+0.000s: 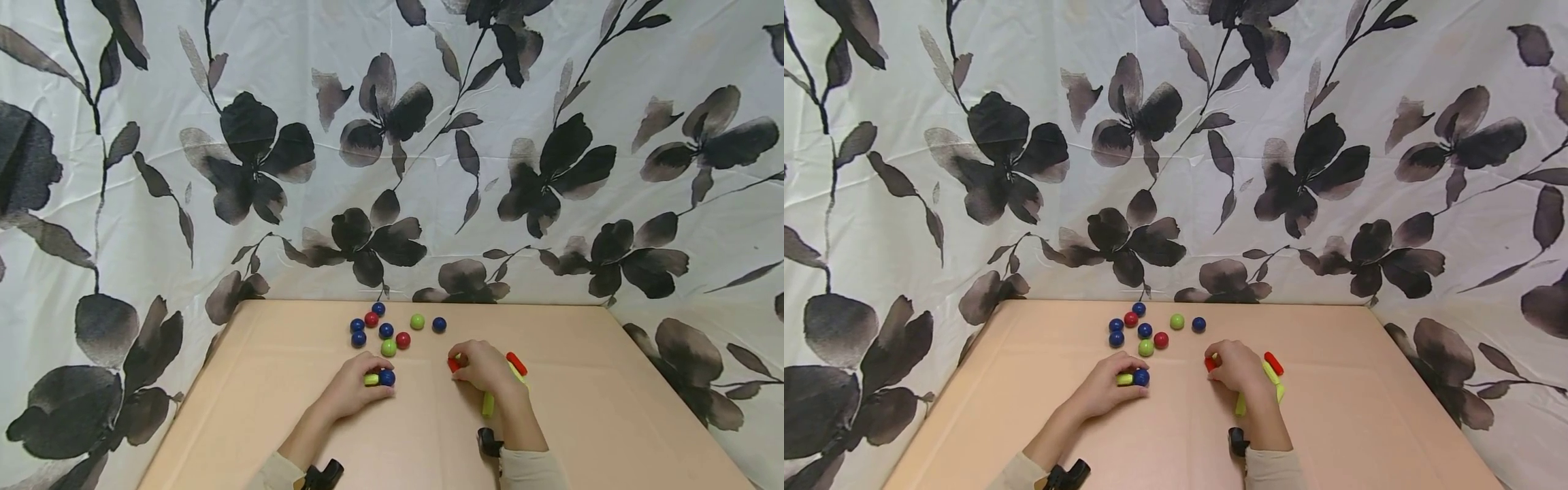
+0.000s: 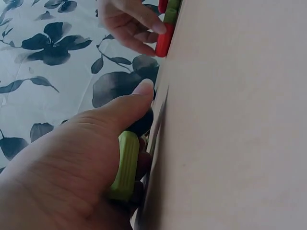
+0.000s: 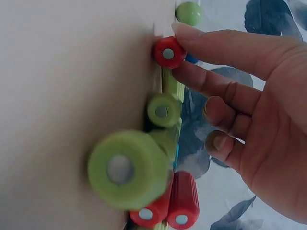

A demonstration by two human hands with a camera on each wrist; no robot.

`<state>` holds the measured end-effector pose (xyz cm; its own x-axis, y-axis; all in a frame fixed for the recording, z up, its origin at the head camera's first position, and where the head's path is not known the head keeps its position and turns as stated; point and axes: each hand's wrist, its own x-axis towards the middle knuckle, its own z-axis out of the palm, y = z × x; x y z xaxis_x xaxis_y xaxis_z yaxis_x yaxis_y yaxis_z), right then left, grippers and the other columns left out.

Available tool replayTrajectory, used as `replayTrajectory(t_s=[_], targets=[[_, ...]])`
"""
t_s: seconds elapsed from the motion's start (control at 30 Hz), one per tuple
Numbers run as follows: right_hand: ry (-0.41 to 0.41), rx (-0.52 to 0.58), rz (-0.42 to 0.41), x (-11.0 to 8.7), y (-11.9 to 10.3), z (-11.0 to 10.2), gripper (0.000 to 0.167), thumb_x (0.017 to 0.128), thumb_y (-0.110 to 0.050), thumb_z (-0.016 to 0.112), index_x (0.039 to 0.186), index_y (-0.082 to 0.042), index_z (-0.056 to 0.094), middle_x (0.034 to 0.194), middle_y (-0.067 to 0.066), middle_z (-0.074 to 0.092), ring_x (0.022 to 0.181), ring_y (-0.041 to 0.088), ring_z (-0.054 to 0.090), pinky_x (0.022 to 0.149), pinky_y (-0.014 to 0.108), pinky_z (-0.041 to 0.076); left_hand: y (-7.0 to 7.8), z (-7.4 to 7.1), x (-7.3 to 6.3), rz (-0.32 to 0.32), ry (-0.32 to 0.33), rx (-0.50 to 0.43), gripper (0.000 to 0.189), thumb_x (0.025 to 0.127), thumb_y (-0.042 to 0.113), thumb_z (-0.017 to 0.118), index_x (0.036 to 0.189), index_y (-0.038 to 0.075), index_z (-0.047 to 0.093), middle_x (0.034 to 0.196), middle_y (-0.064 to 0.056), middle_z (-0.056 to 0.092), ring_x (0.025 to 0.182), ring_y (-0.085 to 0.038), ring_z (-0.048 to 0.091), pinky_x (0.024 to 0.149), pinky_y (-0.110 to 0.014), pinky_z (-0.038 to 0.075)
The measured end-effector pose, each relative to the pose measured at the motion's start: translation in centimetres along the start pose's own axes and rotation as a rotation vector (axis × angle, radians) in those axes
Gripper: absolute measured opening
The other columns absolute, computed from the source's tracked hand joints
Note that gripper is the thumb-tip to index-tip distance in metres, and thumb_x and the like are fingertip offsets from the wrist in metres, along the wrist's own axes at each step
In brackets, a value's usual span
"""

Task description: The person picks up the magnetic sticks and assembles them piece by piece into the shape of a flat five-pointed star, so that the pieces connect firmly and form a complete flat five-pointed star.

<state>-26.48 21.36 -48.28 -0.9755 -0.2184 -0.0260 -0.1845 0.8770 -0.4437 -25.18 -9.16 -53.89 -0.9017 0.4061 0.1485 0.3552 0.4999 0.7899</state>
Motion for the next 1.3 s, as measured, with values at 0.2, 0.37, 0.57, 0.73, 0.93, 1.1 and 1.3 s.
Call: replayTrajectory(t_s=[0.2,0.37,0.57,0.73,0.93,1.1,1.3], targets=[[-0.029,0.018,-0.034,0.3,-1.0,0.6,0.028,0.081,-0.004,0.085,0.105,-0.016,0.079,0.088,0.001,0.070,0.080,0.018,0.058,0.076,0.037,0.053,0.1,0.1,-0.2,0.015,0.065,0.062,0.042,0.087,0.038,0.085,0.122,0.019,0.072,0.108,0.011,0.065,0.102,-0.011,0.059,0.094,-0.036,0.049],[-0.092,0.021,-0.084,0.6,-2.1,1.7,0.023,0.081,-0.005,0.085,0.099,-0.015,0.075,0.084,-0.003,0.065,0.078,0.017,0.055,0.076,0.035,0.051,0.0,0.0,-0.3,-0.006,0.075,0.104,0.041,0.085,0.037,0.087,0.119,0.018,0.072,0.104,0.011,0.064,0.095,-0.012,0.056,0.088,-0.033,0.047],[-0.183,0.061,-0.167,0.8,-3.8,2.7,0.020,0.085,-0.011,0.085,0.102,-0.015,0.075,0.086,-0.004,0.064,0.082,0.017,0.056,0.079,0.034,0.052,-0.1,-0.1,-0.4,-0.021,0.069,0.103,0.042,0.084,0.038,0.087,0.118,0.020,0.072,0.106,0.011,0.065,0.096,-0.011,0.056,0.090,-0.034,0.048],[-0.209,0.091,-0.254,1.2,-5.3,3.2,0.020,0.089,-0.017,0.083,0.108,-0.018,0.076,0.089,-0.007,0.066,0.084,0.014,0.057,0.079,0.029,0.052,0.0,-0.2,-0.3,-0.028,0.060,0.121,0.042,0.085,0.038,0.087,0.120,0.018,0.072,0.105,0.009,0.063,0.095,-0.013,0.055,0.085,-0.031,0.048],[-0.253,0.148,-0.267,2.2,-6.8,3.6,0.017,0.092,-0.016,0.080,0.107,-0.021,0.078,0.091,-0.008,0.069,0.085,0.013,0.059,0.080,0.027,0.052,-0.1,-0.3,-0.3,-0.018,0.058,0.141,0.044,0.084,0.041,0.087,0.119,0.017,0.074,0.103,0.009,0.062,0.091,-0.012,0.052,0.078,-0.026,0.044],[-0.269,0.158,-0.290,2.9,-7.2,4.1,0.019,0.089,-0.013,0.083,0.107,-0.015,0.077,0.093,-0.005,0.070,0.082,0.012,0.060,0.080,0.026,0.053,-0.3,-0.8,-0.4,-0.029,0.086,0.147,0.044,0.084,0.042,0.087,0.117,0.016,0.074,0.104,0.008,0.062,0.091,-0.013,0.053,0.078,-0.026,0.045],[-0.242,0.172,-0.295,2.8,-6.9,4.9,0.018,0.087,-0.010,0.084,0.102,-0.014,0.076,0.088,-0.006,0.067,0.078,0.012,0.058,0.075,0.025,0.051,-0.4,-0.9,-0.8,-0.047,0.107,0.190,0.039,0.083,0.043,0.088,0.109,0.018,0.074,0.096,0.009,0.060,0.086,-0.012,0.052,0.075,-0.026,0.044]])
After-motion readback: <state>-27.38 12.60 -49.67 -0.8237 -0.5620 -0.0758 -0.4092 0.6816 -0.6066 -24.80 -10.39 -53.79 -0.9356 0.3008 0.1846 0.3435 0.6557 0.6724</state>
